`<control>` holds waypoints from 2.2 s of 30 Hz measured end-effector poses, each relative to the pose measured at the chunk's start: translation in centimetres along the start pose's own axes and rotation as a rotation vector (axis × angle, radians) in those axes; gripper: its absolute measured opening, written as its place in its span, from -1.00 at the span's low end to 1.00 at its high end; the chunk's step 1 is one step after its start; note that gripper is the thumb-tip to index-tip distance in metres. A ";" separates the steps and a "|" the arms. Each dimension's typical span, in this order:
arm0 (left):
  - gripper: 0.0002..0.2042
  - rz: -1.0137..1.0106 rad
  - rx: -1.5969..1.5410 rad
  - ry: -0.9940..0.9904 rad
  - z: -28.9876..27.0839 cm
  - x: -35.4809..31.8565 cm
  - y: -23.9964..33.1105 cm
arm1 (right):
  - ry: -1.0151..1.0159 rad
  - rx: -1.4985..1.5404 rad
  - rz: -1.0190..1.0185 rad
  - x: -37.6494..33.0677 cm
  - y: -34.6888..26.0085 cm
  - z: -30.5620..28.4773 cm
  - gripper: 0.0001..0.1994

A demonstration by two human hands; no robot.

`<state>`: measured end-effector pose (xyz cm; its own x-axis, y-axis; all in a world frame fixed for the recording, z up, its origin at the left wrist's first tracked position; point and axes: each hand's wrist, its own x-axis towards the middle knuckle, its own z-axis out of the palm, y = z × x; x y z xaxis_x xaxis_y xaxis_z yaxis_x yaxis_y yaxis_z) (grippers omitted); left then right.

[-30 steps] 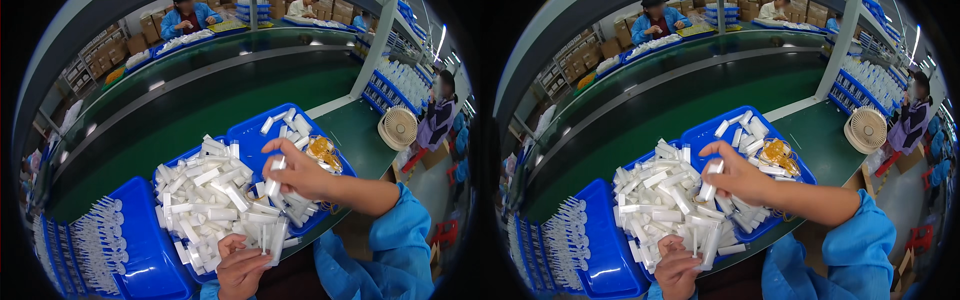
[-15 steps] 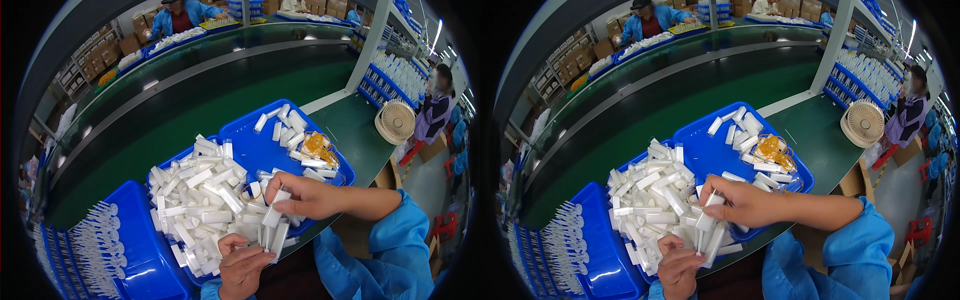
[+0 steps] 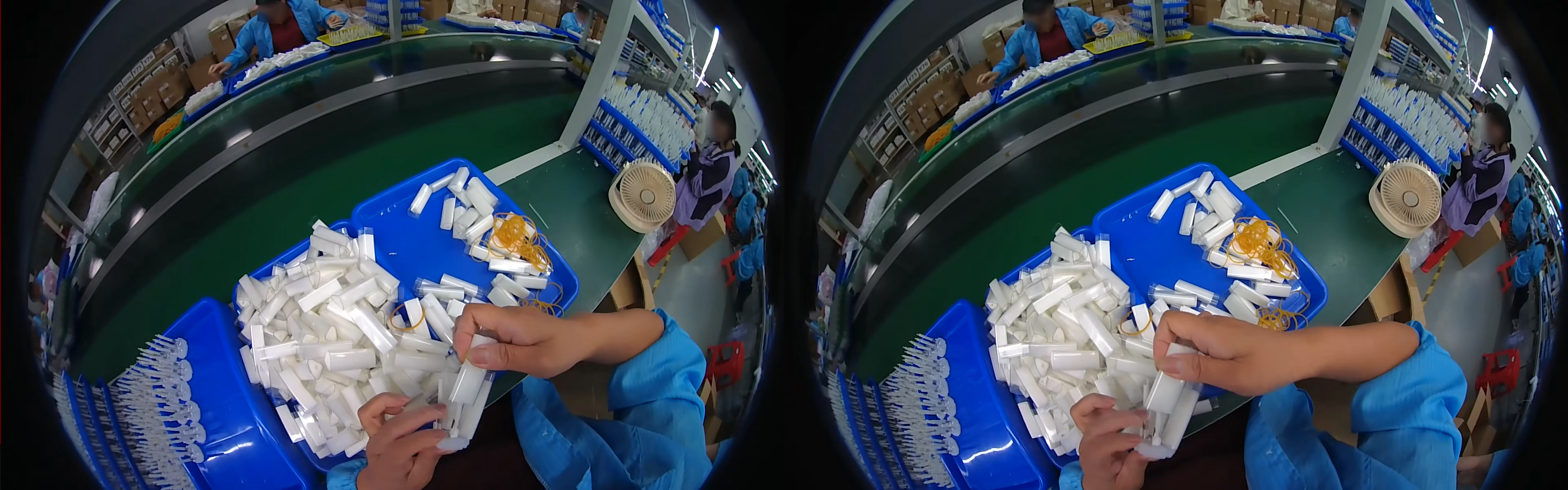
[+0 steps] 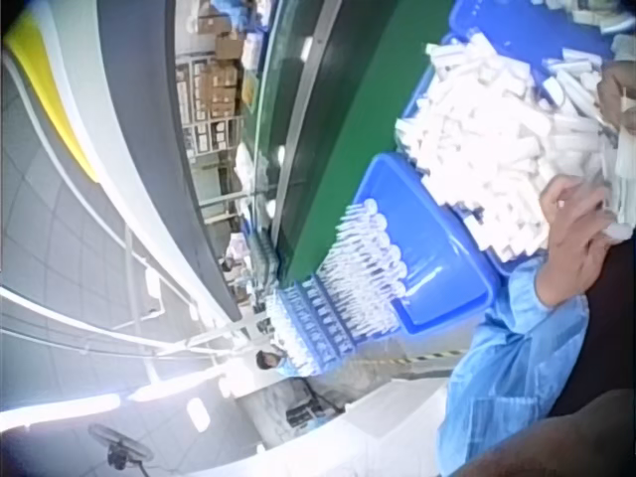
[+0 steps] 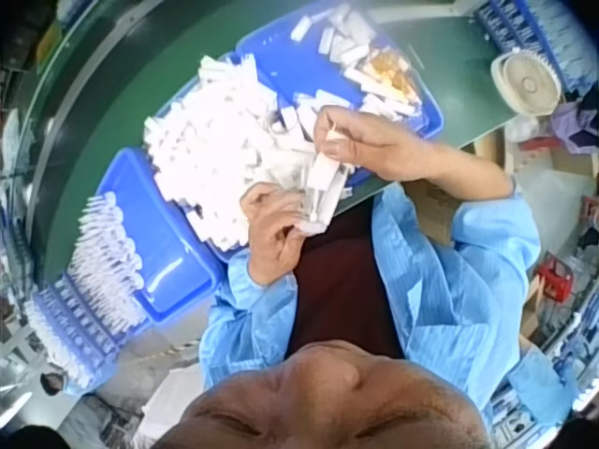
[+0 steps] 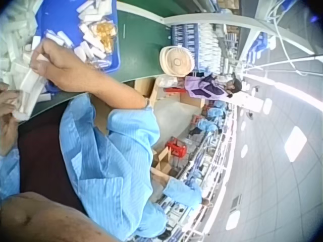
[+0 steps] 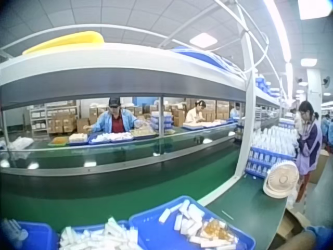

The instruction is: Assembling small white plastic components by inserting a stem into a tube and sorting them into trays in a factory setting.

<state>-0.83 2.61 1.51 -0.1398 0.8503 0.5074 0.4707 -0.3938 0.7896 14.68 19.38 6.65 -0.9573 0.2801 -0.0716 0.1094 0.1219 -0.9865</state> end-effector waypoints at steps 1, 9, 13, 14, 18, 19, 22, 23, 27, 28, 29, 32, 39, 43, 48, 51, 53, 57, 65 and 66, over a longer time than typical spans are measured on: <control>-0.85 -0.021 -0.006 0.039 0.1 0.1 0.1 | -0.011 -0.079 -0.030 0.0 -0.1 -0.1 -0.79; -0.76 0.032 0.128 0.046 -0.7 0.2 0.0 | -0.161 0.100 0.096 0.3 -1.1 -0.1 -0.83; -0.77 -0.012 0.152 0.067 -0.9 0.5 0.1 | -0.087 -0.216 -0.110 0.3 1.0 1.2 -0.82; -0.77 0.000 0.140 0.069 -0.9 0.4 0.2 | -0.094 -0.176 -0.105 0.2 1.2 1.9 -0.82; -0.76 -0.013 0.159 0.063 -1.4 0.2 0.2 | -0.151 -0.248 -0.247 1.2 1.0 2.0 -0.77; -0.78 -0.025 0.142 0.068 -1.5 0.3 0.2 | -0.193 -0.284 -0.269 2.0 0.8 1.2 -0.76; -0.86 -0.056 0.131 0.127 -1.6 0.3 0.1 | 0.021 -0.470 -0.327 7.1 3.2 -4.2 -0.72; -0.87 -0.049 0.083 0.162 -1.4 0.4 0.1 | 0.257 -0.832 -0.387 8.6 4.1 -6.5 -0.74; -0.88 -0.033 -0.007 0.186 -1.0 0.0 0.4 | 0.250 -1.585 -0.227 12.4 9.0 -13.7 -0.74; -0.87 -0.042 -0.004 0.166 -1.0 -0.1 0.5 | 0.166 -1.620 -0.154 13.2 9.5 -13.7 -0.75; -0.86 -0.034 0.019 0.171 -1.1 -0.1 0.7 | 0.083 -1.652 -0.080 13.8 9.9 -13.7 -0.76; -0.85 -0.011 0.089 0.178 -1.1 0.1 1.2 | 0.072 -1.615 -0.068 14.3 8.4 -12.9 -0.75; -0.91 0.036 0.158 0.152 -0.6 0.3 0.9 | 0.376 -0.069 -0.024 8.9 2.5 -3.5 -0.66; -0.92 0.055 0.109 0.101 0.0 0.7 0.7 | 0.175 0.429 0.065 4.8 1.3 -0.7 -0.63; -0.93 0.032 0.096 0.071 0.0 0.9 0.9 | 0.195 0.739 0.165 3.4 1.2 0.3 -0.60; -0.94 -0.016 0.050 0.056 -0.1 1.0 1.3 | 0.190 0.564 0.103 3.1 2.0 0.1 -0.59; -0.93 -0.045 0.043 0.041 -0.2 1.0 1.4 | 0.182 0.188 -0.003 2.6 1.8 -0.5 -0.58; -0.91 0.032 0.121 0.035 -0.3 0.6 0.9 | 0.145 -0.082 -0.087 2.0 0.4 -1.2 -0.57; -0.86 0.112 0.302 -0.090 -1.1 0.6 1.7 | 0.133 -0.084 -0.047 1.2 -0.7 -0.5 -0.58; -0.85 0.128 0.300 -0.055 -0.9 0.3 1.6 | 0.111 0.092 0.023 1.2 -0.9 -0.5 -0.58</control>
<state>-0.87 1.91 3.27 -0.0199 0.8215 0.5698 0.7180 -0.3848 0.5799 13.52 20.08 7.48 -0.9189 0.3857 -0.0828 0.1014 0.0282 -0.9944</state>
